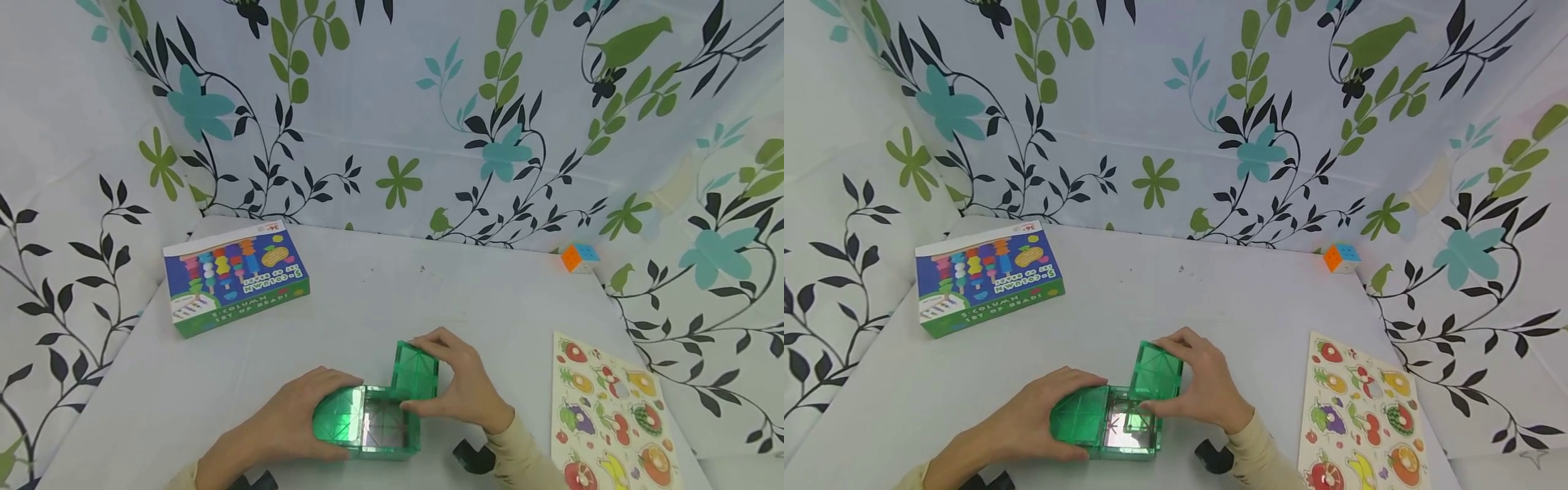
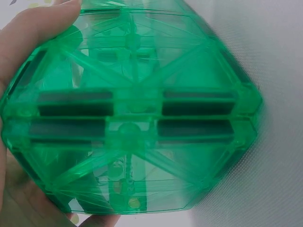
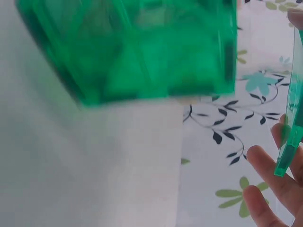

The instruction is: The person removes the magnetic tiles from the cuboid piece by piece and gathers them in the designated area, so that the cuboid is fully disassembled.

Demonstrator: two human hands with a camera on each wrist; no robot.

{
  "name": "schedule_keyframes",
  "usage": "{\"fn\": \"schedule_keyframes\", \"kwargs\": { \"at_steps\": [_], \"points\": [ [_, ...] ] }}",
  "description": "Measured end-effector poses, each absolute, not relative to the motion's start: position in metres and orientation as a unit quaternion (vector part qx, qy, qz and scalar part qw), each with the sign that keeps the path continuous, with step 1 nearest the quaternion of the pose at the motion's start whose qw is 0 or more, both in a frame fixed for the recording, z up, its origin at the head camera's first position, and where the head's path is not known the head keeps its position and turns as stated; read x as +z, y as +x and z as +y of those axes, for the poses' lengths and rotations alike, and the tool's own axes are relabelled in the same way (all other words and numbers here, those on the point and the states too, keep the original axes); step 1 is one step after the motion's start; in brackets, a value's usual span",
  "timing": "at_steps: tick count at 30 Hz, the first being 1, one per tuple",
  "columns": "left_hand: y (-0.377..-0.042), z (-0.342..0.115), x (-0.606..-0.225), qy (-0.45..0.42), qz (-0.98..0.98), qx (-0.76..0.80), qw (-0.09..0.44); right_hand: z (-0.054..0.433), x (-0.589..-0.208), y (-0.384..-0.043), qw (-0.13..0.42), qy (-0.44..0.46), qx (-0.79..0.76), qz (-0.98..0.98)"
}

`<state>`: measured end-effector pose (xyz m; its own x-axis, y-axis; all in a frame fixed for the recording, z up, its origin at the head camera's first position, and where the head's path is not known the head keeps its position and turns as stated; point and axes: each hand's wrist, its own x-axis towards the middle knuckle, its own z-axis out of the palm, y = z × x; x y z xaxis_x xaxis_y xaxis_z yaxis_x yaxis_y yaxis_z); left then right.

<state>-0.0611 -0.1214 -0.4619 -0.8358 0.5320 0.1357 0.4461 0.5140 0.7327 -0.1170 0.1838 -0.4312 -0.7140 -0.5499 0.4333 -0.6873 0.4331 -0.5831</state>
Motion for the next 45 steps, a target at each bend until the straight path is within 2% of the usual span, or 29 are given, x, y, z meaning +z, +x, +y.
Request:
{"fn": "schedule_keyframes", "kwargs": {
  "at_steps": [10,19,24,28,32,37,45],
  "points": [
    [-0.063,-0.123,-0.462,0.291,0.868,0.398,0.050,0.195,-0.422,-0.212,0.051,0.323,0.302,-0.895],
    [-0.059,-0.122,-0.463,0.286,0.865,0.409,0.054,0.178,-0.438,-0.313,-0.040,0.279,0.231,-0.931],
    [-0.058,-0.122,-0.462,0.280,0.862,0.419,0.063,0.165,-0.447,-0.356,-0.104,0.263,0.201,-0.938],
    [-0.056,-0.119,-0.462,0.285,0.856,0.426,0.065,0.160,-0.455,-0.376,-0.144,0.252,0.181,-0.940],
    [-0.056,-0.116,-0.462,0.285,0.849,0.439,0.074,0.160,-0.464,-0.389,-0.157,0.244,0.174,-0.941],
    [-0.057,-0.115,-0.464,0.280,0.843,0.452,0.086,0.158,-0.470,-0.393,-0.153,0.257,0.159,-0.941],
    [-0.059,-0.119,-0.462,0.291,0.849,0.437,0.067,0.151,-0.468,-0.389,-0.146,0.267,0.135,-0.943]
  ]
}}
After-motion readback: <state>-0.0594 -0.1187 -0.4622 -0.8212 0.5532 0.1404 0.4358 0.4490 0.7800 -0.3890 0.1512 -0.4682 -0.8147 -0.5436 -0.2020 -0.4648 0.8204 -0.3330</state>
